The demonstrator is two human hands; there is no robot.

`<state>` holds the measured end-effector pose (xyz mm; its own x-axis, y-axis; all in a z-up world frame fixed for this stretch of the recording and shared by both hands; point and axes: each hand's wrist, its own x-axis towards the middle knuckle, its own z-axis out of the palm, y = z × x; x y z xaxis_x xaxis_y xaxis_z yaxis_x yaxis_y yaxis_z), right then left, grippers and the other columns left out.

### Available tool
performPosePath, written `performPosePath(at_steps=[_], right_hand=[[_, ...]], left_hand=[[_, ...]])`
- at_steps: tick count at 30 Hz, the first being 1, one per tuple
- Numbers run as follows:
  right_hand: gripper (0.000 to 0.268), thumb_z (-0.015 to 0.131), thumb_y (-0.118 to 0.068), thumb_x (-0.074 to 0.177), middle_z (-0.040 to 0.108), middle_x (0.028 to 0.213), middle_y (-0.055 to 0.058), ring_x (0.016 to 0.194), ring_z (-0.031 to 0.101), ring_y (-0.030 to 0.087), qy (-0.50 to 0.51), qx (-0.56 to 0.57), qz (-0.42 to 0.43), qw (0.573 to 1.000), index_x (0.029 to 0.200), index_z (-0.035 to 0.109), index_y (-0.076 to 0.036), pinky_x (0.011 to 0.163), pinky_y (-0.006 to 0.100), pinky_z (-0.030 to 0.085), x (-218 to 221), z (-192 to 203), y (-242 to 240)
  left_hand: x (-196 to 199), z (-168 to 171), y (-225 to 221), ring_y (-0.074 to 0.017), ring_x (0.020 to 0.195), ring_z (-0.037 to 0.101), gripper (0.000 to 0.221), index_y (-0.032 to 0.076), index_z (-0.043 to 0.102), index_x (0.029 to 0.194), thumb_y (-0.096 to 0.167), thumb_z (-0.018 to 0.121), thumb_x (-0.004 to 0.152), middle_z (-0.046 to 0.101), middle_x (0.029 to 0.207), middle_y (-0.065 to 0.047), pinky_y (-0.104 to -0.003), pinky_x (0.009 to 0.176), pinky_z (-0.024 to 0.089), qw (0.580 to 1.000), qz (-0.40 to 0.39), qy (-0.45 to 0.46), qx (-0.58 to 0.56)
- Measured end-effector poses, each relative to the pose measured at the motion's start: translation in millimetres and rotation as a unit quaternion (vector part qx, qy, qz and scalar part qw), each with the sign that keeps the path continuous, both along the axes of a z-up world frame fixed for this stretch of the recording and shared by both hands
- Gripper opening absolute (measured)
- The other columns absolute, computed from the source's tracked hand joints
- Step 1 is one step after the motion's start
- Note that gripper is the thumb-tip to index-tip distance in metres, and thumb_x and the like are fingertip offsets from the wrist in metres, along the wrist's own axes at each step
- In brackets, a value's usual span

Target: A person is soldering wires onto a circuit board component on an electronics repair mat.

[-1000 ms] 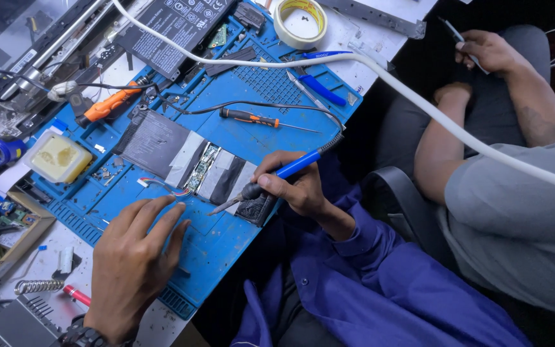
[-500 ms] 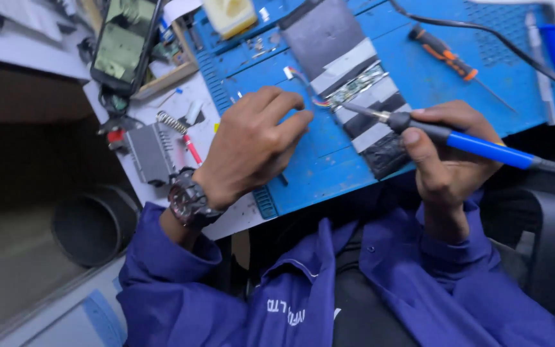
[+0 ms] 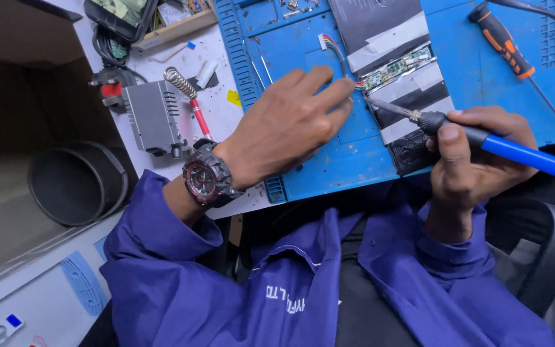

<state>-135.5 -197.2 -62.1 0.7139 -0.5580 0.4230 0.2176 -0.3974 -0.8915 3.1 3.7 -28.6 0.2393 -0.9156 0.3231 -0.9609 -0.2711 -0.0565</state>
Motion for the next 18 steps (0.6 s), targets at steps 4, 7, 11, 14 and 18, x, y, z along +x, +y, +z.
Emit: performPosePath(at_steps=[4,7,11,14,18], right_hand=[[0.025,0.07,-0.014,0.101,0.06,0.091,0.025,0.066,0.055,0.029,-0.012,-0.007,-0.02,1.0,0.101,0.059,0.008,0.061,0.035,0.046,-0.7,-6.2,-4.5],[0.024,0.07,-0.014,0.099,0.06,0.092,0.024,0.069,0.055,0.029,-0.016,-0.001,-0.04,0.999,0.099,0.061,0.008,0.062,0.035,0.045,-0.9,-5.1,-4.1],[0.024,0.07,-0.015,0.101,0.061,0.092,0.024,0.057,0.054,0.026,-0.006,0.021,-0.019,1.0,0.1,0.06,0.007,0.055,0.032,0.046,0.3,0.3,-2.5],[0.023,0.069,-0.014,0.101,0.061,0.093,0.023,0.058,0.056,0.026,-0.001,0.029,-0.01,1.0,0.1,0.06,0.007,0.056,0.031,0.046,0.2,1.7,-2.8],[0.023,0.069,-0.014,0.101,0.061,0.091,0.023,0.059,0.059,0.026,-0.001,0.043,-0.004,0.999,0.1,0.06,0.007,0.056,0.03,0.045,-0.1,0.2,-3.5]], left_hand=[[2.4,-1.4,-0.7,-0.025,0.095,0.058,0.013,0.01,0.062,0.088,0.003,0.062,0.099,0.065,0.109,-0.006,-0.035,0.064,0.047,1.0,-0.006,0.022,-0.02],[4.3,-3.6,-3.5,-0.0244,0.093,0.059,0.007,0.011,0.063,0.099,0.006,0.059,0.102,0.066,0.107,-0.006,-0.035,0.066,0.048,0.998,-0.009,0.032,-0.046],[5.4,-5.3,-5.4,-0.0223,0.087,0.057,0.009,0.011,0.063,0.099,0.002,0.064,0.1,0.063,0.103,-0.006,-0.033,0.063,0.046,0.999,-0.006,-0.004,-0.044],[6.9,-6.7,-5.1,-0.0234,0.088,0.057,0.008,0.01,0.063,0.099,0.002,0.063,0.1,0.062,0.104,-0.007,-0.034,0.064,0.046,0.999,-0.008,0.009,-0.04],[10.2,-7.4,-5.7,-0.0238,0.085,0.055,0.012,0.01,0.059,0.094,-0.001,0.059,0.098,0.057,0.098,-0.006,-0.035,0.063,0.043,0.999,-0.011,0.02,-0.033]])
